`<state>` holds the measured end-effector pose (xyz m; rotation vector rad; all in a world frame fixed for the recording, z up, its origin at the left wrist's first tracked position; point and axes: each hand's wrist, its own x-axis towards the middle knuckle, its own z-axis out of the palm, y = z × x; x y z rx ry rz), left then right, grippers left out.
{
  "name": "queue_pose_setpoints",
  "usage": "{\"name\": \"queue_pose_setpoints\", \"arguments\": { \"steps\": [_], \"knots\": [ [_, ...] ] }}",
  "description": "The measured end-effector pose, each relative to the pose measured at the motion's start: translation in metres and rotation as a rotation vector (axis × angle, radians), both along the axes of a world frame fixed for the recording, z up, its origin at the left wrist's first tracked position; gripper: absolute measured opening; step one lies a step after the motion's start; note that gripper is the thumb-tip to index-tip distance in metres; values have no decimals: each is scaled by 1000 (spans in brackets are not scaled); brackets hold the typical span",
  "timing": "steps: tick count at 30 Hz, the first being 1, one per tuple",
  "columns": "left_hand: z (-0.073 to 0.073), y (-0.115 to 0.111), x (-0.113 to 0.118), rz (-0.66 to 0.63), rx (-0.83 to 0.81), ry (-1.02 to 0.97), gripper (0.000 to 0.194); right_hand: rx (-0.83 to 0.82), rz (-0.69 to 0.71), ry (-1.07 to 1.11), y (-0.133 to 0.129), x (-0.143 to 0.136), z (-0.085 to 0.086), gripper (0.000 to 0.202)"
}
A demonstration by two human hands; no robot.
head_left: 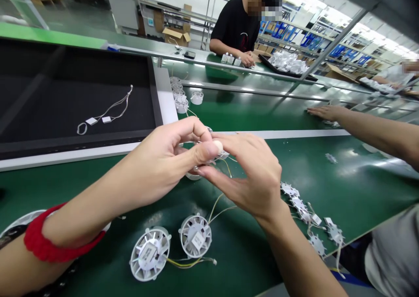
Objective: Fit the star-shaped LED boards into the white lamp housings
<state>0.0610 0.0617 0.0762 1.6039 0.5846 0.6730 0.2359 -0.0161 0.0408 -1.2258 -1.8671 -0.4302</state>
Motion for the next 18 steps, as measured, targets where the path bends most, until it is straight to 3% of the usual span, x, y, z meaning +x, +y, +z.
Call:
{"name": "queue_pose_setpoints", "arguments": {
  "steps": [4, 8, 10, 18],
  "knots": [
    [-3, 0, 0, 153, 163, 49, 29, 168, -63, -117, 3, 3, -5, 26],
    [1, -1, -3, 260, 416, 107, 34, 187, -59, -138, 2, 3, -6, 29],
    [2, -1, -4, 287, 464, 155, 37, 206, -58, -145, 1, 3, -7, 33],
    [-1, -1, 0, 178, 219, 154, 44, 202, -103, -178, 0, -1, -6, 29]
  ]
}}
